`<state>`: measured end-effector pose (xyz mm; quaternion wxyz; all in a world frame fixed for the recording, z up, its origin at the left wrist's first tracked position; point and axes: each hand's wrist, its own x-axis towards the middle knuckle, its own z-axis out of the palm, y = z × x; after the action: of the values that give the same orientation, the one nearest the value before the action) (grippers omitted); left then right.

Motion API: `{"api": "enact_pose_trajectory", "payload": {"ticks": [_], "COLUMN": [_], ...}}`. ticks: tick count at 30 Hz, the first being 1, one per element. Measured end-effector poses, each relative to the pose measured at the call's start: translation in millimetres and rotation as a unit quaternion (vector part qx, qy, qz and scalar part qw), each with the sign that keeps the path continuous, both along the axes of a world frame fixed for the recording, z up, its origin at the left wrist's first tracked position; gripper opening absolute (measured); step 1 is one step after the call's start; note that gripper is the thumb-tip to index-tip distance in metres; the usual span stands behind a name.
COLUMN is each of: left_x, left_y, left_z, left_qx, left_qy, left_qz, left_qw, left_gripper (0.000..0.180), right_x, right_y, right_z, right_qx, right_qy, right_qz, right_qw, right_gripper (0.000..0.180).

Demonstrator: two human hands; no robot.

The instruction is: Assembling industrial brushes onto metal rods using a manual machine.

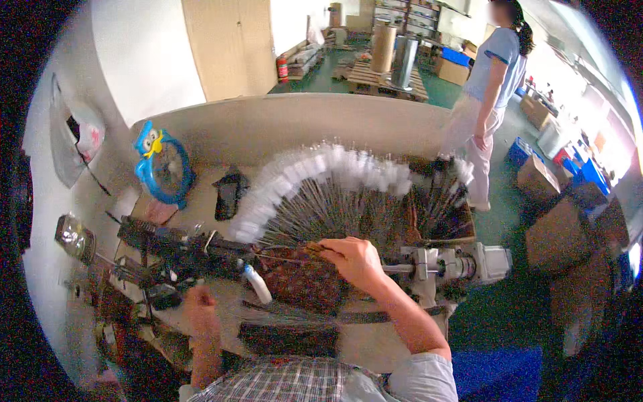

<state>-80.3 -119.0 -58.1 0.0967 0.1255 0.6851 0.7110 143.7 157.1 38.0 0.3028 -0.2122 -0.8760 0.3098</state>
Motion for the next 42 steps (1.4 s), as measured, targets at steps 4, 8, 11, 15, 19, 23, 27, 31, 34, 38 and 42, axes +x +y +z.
{"api": "enact_pose_trajectory", "payload": {"ticks": [4, 8, 11, 15, 19, 23, 27, 31, 34, 38, 42], "left_x": [81, 104, 109, 112, 113, 100, 93, 83, 80, 78, 77], "left_y": [72, 120, 140, 146, 149, 145, 127, 122, 122, 121, 116], "left_z": [46, 47, 37, 32, 25, 28, 44, 48, 48, 47, 42], "left_qx": [0.072, 0.116, 0.064, 0.089, 0.084, 0.113, 0.136, 0.149, 0.150, 0.141, 0.128], "left_qy": [-0.172, -0.197, -0.167, -0.113, -0.100, -0.194, -0.232, -0.278, -0.310, -0.315, -0.271], "left_qz": [-0.163, -0.212, -0.259, -0.326, -0.351, -0.267, -0.142, -0.164, -0.179, -0.175, -0.197], "left_qw": [0.969, 0.950, 0.949, 0.934, 0.927, 0.937, 0.953, 0.935, 0.921, 0.922, 0.933], "left_gripper": [0.014, 0.016, 0.017, 0.017, 0.017, 0.017, 0.016, 0.017, 0.018, 0.018, 0.022], "right_x": [1, 3, 6, 10, 10, 8, -5, -50, -81, -85, -78], "right_y": [-1, 2, 6, 5, 7, 4, -4, -23, -27, -35, -34], "right_z": [5, 12, 7, 7, 3, 6, 11, 14, -4, 0, 9], "right_qx": [-0.104, -0.146, -0.196, -0.230, -0.274, -0.217, 0.053, 0.129, 0.147, 0.079, -0.018], "right_qy": [-0.061, -0.098, -0.100, -0.098, -0.077, -0.086, -0.067, -0.006, -0.090, -0.063, -0.109], "right_qz": [0.018, 0.036, 0.046, 0.070, 0.083, 0.101, 0.093, 0.047, 0.045, 0.093, 0.084], "right_qw": [0.993, 0.984, 0.974, 0.966, 0.955, 0.967, 0.992, 0.990, 0.984, 0.991, 0.990], "right_gripper": [0.022, 0.023, 0.024, 0.023, 0.024, 0.022, 0.017, 0.015, 0.019, 0.020, 0.021]}}
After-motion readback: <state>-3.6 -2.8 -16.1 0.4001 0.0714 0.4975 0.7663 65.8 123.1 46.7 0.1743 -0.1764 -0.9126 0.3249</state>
